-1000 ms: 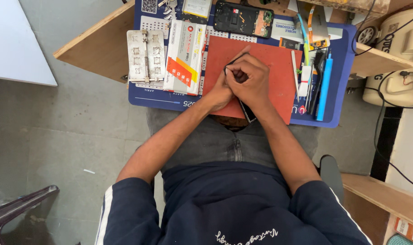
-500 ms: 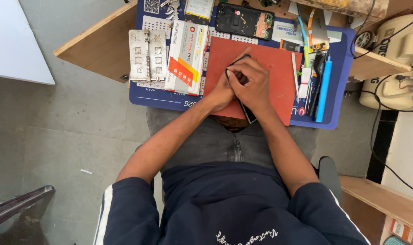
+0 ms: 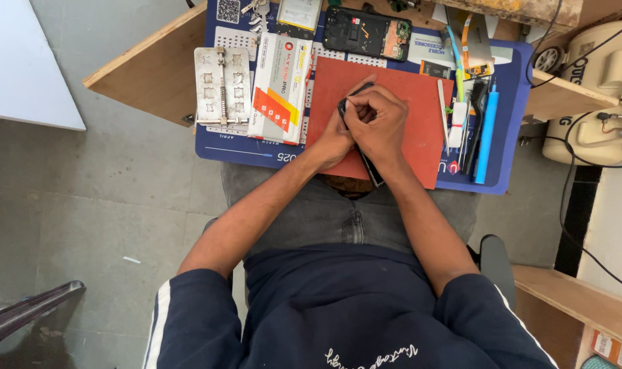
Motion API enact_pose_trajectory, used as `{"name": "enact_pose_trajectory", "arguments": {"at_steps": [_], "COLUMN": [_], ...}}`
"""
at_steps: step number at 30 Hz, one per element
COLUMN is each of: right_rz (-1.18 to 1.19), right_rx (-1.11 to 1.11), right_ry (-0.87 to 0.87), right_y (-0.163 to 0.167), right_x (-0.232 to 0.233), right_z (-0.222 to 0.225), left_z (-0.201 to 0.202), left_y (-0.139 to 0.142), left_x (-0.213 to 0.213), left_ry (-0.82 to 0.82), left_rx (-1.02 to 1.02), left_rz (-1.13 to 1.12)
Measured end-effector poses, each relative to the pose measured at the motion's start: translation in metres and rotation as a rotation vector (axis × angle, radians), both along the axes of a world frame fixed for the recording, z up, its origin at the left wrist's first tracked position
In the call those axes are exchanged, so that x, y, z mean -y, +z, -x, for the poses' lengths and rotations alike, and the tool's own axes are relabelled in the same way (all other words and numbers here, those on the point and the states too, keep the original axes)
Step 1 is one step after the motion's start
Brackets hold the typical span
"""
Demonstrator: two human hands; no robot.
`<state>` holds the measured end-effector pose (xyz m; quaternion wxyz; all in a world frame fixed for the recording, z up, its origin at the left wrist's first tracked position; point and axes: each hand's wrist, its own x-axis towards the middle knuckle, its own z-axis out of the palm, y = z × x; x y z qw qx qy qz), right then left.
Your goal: The person uses a small tool to scrape and clean the interior frame of a disassembled smartphone. They repeatedly work along the edges and corners of the device's chassis while holding it steady on a red mat.
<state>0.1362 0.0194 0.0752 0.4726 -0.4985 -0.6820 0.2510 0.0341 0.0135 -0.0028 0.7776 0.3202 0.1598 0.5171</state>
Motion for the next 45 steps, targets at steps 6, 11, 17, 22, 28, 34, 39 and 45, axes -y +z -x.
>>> {"name": "enact_pose_trajectory", "arguments": {"at_steps": [6, 11, 17, 22, 28, 34, 39, 45], "right_rz": [-0.035, 0.003, -0.001, -0.02, -0.086, 0.006, -0.057, -0.01], "right_rx": [0.029, 0.011, -0.001, -0.005, -0.02, -0.027, -0.054, -0.083], "right_ry": [0.156, 0.057, -0.013, 0.078, 0.078, -0.019, 0.057, -0.003], "right_y": [0.005, 0.004, 0.003, 0.004, 0.002, -0.001, -0.004, -0.004], "right_x": [0.002, -0.001, 0.002, 0.002, 0.002, 0.002, 0.001, 0.001], "right_z": [-0.006, -0.004, 0.0, -0.002, 0.0, 0.001, 0.003, 0.003], "left_z": [-0.001, -0.003, 0.0, -0.003, -0.003, -0.001, 0.001, 0.0], "left_y": [-0.008, -0.008, -0.009, -0.011, -0.01, -0.008, -0.006, -0.01], "left_x": [0.001, -0.001, 0.0, 0.001, 0.0, 0.0, 0.001, 0.0], "left_ry": [0.007, 0.024, -0.003, 0.019, 0.021, 0.011, 0.018, 0.013], "left_rx": [-0.008, -0.008, -0.008, -0.009, -0.009, -0.006, -0.024, -0.042], "left_rz": [0.013, -0.04, 0.0, 0.002, -0.018, -0.004, -0.007, -0.011]}}
